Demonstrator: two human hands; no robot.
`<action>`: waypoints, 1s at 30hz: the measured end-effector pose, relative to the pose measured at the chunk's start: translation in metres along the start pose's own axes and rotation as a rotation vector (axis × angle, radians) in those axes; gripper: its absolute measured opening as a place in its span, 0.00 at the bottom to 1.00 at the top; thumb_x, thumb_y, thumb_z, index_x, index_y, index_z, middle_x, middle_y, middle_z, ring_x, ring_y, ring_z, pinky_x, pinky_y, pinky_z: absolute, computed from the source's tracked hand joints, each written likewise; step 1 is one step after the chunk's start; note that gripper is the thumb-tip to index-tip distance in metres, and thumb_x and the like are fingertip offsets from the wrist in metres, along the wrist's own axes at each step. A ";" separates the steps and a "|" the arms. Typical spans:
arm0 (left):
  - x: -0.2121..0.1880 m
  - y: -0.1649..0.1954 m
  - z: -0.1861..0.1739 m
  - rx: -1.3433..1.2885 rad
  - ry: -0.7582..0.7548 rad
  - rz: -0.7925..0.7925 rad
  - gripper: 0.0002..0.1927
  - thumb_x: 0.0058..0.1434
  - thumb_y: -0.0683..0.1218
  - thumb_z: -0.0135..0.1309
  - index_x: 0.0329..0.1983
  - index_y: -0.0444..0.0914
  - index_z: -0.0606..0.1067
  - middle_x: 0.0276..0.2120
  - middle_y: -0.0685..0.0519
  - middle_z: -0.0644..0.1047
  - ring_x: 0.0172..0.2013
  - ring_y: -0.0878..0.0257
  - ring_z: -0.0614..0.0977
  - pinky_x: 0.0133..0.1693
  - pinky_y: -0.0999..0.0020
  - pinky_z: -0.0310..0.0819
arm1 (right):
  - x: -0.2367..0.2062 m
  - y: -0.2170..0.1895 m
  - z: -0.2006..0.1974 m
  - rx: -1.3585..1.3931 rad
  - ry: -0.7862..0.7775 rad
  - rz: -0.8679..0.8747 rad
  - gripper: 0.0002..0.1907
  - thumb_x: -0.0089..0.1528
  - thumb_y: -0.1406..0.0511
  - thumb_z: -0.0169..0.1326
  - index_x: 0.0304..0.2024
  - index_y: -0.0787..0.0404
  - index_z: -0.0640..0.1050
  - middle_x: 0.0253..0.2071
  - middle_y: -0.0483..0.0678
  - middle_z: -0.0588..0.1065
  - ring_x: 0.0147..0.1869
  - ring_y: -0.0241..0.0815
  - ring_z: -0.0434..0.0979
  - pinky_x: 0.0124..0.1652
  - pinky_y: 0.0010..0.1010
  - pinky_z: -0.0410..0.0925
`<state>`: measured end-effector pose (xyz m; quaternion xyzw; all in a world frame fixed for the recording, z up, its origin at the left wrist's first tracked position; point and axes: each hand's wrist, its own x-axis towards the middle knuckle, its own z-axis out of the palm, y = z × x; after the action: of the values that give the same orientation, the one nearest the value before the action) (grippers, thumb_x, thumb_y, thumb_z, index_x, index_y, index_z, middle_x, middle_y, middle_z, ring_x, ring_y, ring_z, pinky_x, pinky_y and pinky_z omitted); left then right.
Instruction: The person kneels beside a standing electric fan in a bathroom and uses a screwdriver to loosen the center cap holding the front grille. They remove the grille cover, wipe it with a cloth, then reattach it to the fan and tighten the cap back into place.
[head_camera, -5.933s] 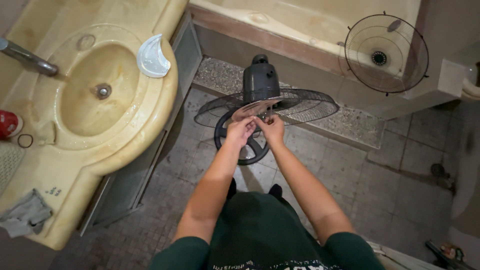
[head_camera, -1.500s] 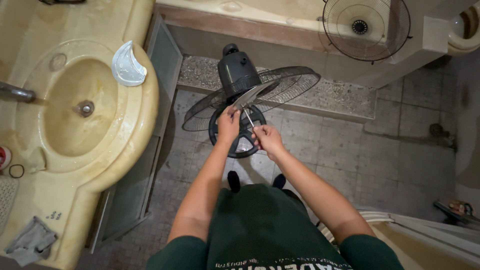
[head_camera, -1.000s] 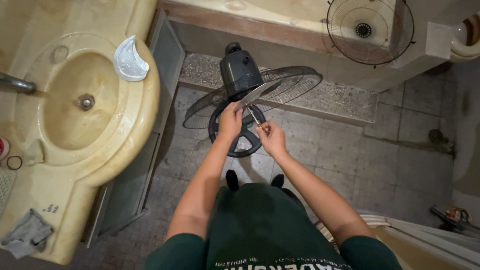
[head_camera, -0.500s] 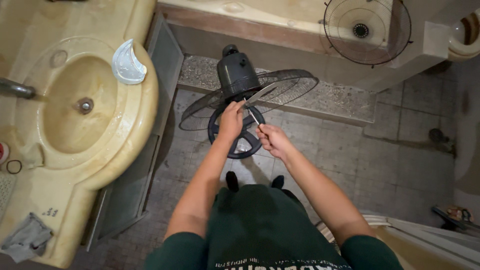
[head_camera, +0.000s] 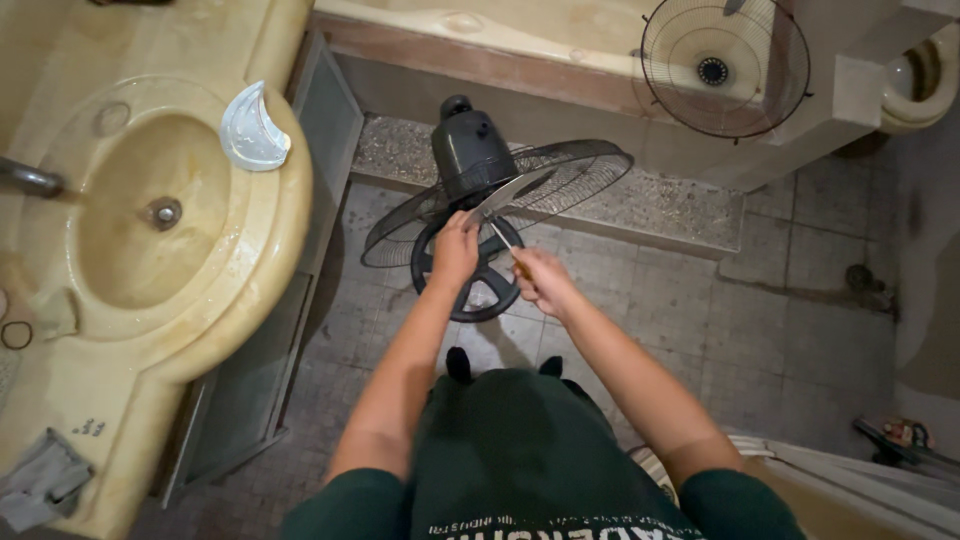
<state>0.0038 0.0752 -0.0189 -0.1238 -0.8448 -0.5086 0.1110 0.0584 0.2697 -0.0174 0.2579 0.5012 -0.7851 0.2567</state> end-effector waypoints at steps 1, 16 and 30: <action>-0.001 0.000 0.000 -0.002 0.008 -0.005 0.14 0.65 0.38 0.49 0.52 0.35 0.77 0.42 0.42 0.77 0.44 0.40 0.80 0.45 0.53 0.75 | 0.001 0.002 0.000 -0.015 -0.004 -0.061 0.11 0.67 0.60 0.54 0.36 0.58 0.70 0.24 0.41 0.66 0.18 0.29 0.55 0.16 0.23 0.47; -0.001 0.000 -0.003 0.009 -0.022 0.009 0.16 0.65 0.38 0.48 0.54 0.37 0.76 0.40 0.42 0.76 0.42 0.41 0.79 0.43 0.54 0.75 | 0.004 0.007 0.011 0.082 -0.097 0.035 0.20 0.72 0.52 0.43 0.32 0.57 0.71 0.17 0.36 0.60 0.16 0.29 0.54 0.16 0.24 0.48; -0.001 -0.011 -0.006 0.014 -0.001 0.013 0.13 0.66 0.39 0.49 0.52 0.34 0.77 0.42 0.42 0.77 0.44 0.41 0.79 0.45 0.54 0.75 | 0.016 0.007 0.014 -0.443 0.149 -0.247 0.22 0.74 0.53 0.42 0.32 0.60 0.73 0.20 0.42 0.67 0.17 0.38 0.58 0.17 0.32 0.53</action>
<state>0.0017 0.0647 -0.0262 -0.1288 -0.8475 -0.5018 0.1151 0.0491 0.2520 -0.0281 0.1894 0.7063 -0.6603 0.1713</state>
